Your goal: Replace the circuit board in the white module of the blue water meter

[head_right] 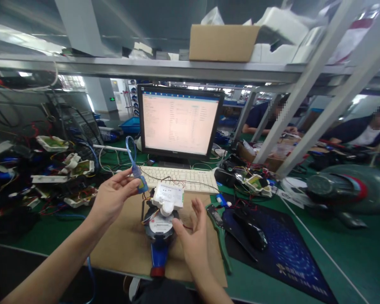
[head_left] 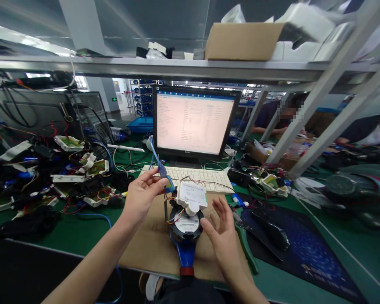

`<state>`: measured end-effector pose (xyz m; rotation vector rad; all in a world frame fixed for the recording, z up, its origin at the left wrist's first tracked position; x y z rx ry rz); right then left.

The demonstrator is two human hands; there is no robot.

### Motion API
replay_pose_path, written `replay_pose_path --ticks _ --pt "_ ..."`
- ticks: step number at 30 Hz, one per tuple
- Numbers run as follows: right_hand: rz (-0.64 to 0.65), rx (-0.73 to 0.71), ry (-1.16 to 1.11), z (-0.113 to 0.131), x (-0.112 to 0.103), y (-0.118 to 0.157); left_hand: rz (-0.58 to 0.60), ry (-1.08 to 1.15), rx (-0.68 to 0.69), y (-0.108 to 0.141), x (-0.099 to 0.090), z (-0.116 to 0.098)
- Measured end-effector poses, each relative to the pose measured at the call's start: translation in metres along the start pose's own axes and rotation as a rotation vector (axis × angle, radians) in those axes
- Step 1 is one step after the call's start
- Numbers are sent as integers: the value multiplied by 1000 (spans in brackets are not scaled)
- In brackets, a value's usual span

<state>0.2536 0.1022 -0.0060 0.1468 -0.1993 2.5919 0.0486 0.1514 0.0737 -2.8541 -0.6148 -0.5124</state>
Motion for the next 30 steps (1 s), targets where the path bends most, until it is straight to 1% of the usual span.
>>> replay_pose_path --ticks 2,3,4,6,8,12,17,22,27,30 --pt "42 -228 159 18 7 -4 42 -63 63 3 14 -5" --pt "76 -305 232 25 13 -6 64 -94 94 3 20 -6" --pt "103 -361 288 31 18 -8 88 -124 124 3 26 -7" --pt "140 -418 335 39 28 -11 137 -184 175 0 34 -6" --pt "160 -436 341 43 33 -13 175 -255 220 -4 39 -3" --pt "178 -457 338 45 36 -14 216 -373 310 -8 40 3" --pt "191 -462 334 49 37 -14 254 -422 342 -7 40 8" --pt "192 -457 340 50 38 -13 280 -493 429 -8 41 8" --pt "183 -476 307 47 39 -14 296 -509 444 -6 40 8" --pt "197 -479 293 46 39 -14 301 -530 479 -3 38 7"
Point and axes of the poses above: each hand's wrist, its own y-axis away from the middle knuckle, its own x-axis out of the palm, z = x × y, the point moved 5 cm from there along -y, towards the middle knuckle, and after that the axes turned 15 degrees about -z, right-handed, at the moved point
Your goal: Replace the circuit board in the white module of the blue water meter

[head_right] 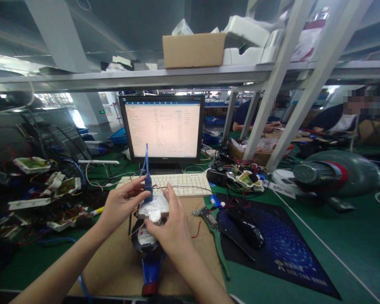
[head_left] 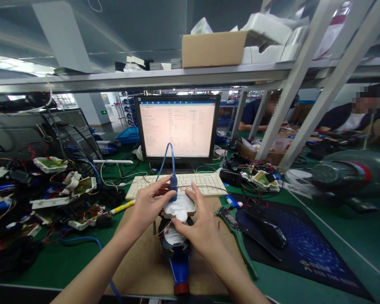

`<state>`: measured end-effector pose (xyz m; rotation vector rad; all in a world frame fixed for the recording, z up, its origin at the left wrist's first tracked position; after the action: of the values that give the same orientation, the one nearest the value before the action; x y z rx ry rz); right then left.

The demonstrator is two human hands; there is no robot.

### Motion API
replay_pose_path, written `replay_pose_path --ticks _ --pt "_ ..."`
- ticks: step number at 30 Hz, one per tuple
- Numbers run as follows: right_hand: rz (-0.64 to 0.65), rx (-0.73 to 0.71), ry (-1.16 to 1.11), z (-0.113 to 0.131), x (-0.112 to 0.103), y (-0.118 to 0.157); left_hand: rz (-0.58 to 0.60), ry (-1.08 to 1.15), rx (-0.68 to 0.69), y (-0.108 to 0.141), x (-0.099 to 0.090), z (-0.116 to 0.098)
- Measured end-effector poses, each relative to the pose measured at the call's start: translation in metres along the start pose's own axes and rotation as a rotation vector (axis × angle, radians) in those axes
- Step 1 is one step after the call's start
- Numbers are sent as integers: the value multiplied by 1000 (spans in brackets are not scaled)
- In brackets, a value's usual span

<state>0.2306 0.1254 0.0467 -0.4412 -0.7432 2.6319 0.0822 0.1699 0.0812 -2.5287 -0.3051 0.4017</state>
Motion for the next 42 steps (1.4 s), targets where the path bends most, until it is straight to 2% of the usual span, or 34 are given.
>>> replay_pose_path --ticks 10,13,16,18,21,23,25,27,30,35,42 --pt "17 14 -9 -2 1 5 -50 -97 187 12 -5 -4" --pt "24 20 11 -4 -9 7 -71 -112 212 13 -6 -1" --pt "-67 -28 56 -13 -42 3 -89 -134 205 14 -7 4" --pt "-184 -86 144 -26 -77 -3 -103 -139 199 14 -7 7" --pt "-327 -150 373 -61 -136 -10 -137 -120 224 14 -7 8" --pt "-345 -195 525 -89 -168 -13 -160 -102 270 14 -7 6" --pt "-267 -224 640 -120 -185 -14 -179 -90 325 15 -6 3" --pt "-159 -247 697 -145 -191 -12 -190 -78 366 15 -5 0" --pt "-76 -244 760 -165 -190 -5 -197 -70 384 16 -5 -1" --pt "-65 -229 842 -172 -186 2 -162 -79 330 16 -5 2" --pt "-24 -398 842 -179 -184 6 -148 -78 291 19 -4 0"
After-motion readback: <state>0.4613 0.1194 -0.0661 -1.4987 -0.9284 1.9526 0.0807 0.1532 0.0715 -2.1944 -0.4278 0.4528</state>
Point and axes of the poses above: each hand's wrist, its own y-axis away from the middle knuckle, its own x-axis out of the palm, z = x × y, the point moved 5 cm from there along -y, towards the middle knuckle, and after that the axes turned 15 degrees about -z, right-handed, at the moved point
